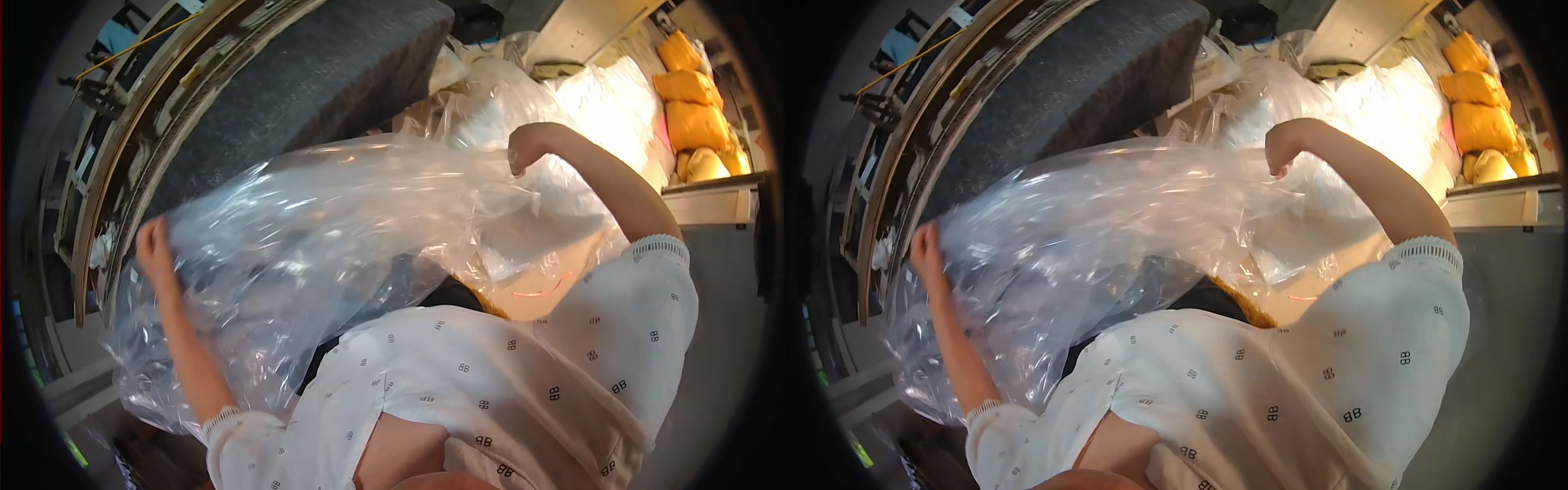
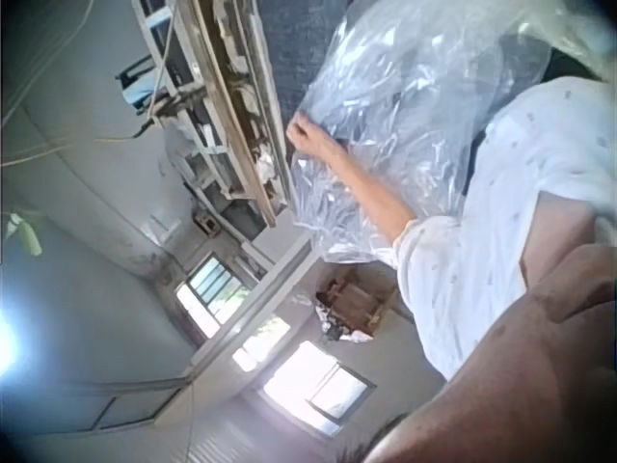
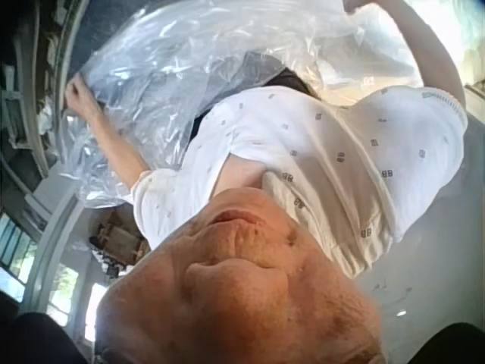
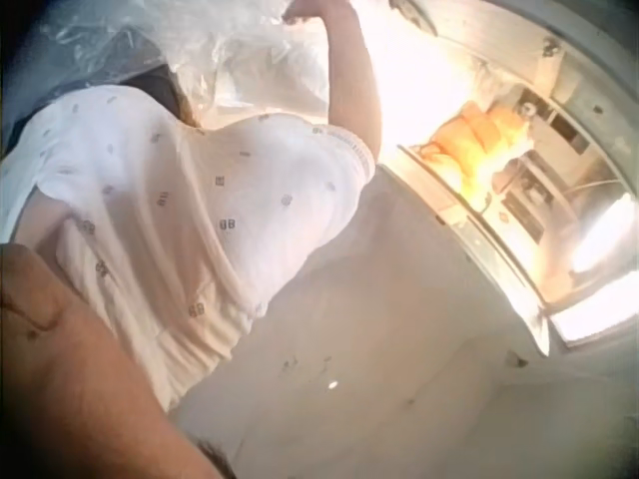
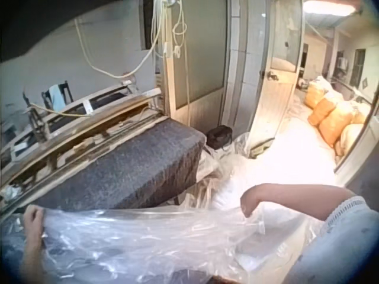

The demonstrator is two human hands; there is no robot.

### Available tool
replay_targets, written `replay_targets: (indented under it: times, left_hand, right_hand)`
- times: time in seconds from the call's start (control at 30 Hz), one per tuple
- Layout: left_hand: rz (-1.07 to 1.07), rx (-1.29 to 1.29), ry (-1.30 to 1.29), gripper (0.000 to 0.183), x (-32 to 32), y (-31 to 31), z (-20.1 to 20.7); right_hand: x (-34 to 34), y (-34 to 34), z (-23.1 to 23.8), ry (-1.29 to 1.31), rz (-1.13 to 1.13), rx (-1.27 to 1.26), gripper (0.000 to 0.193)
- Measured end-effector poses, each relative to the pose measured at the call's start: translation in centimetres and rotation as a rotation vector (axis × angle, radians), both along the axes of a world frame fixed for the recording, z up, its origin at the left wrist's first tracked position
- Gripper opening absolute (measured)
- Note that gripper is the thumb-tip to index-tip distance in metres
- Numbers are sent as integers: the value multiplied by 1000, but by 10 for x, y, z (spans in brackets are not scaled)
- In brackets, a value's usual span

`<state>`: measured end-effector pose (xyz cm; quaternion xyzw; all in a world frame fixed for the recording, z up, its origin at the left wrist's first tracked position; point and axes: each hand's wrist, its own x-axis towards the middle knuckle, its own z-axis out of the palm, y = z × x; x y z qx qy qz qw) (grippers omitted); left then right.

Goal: The person covers a large mattress with a plastic wrap by unfolding the plastic sheet and pulling it over the mattress edges by hand.

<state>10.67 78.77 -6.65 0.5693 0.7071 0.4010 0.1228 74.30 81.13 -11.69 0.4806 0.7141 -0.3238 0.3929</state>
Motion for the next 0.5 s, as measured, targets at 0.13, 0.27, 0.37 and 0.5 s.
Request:
replay_targets:
  times: [0.13,0.27,0.37,0.5]
  left_hand:
    - [261,-126,342,26,-201,-139,-11]
    - [622,-446,609,39,-353,-323,22]
    - [612,-462,679,40,-333,-300,29]
    - [456,-167,527,39,-295,-218,-1]
  right_hand:
    - [0,-25,-40,-253,81,145,22]
    - [25,18,-65,-351,115,224,24]
    - [47,45,-31,-492,96,409,23]
    - [167,99,-4,-665,-29,728,19]
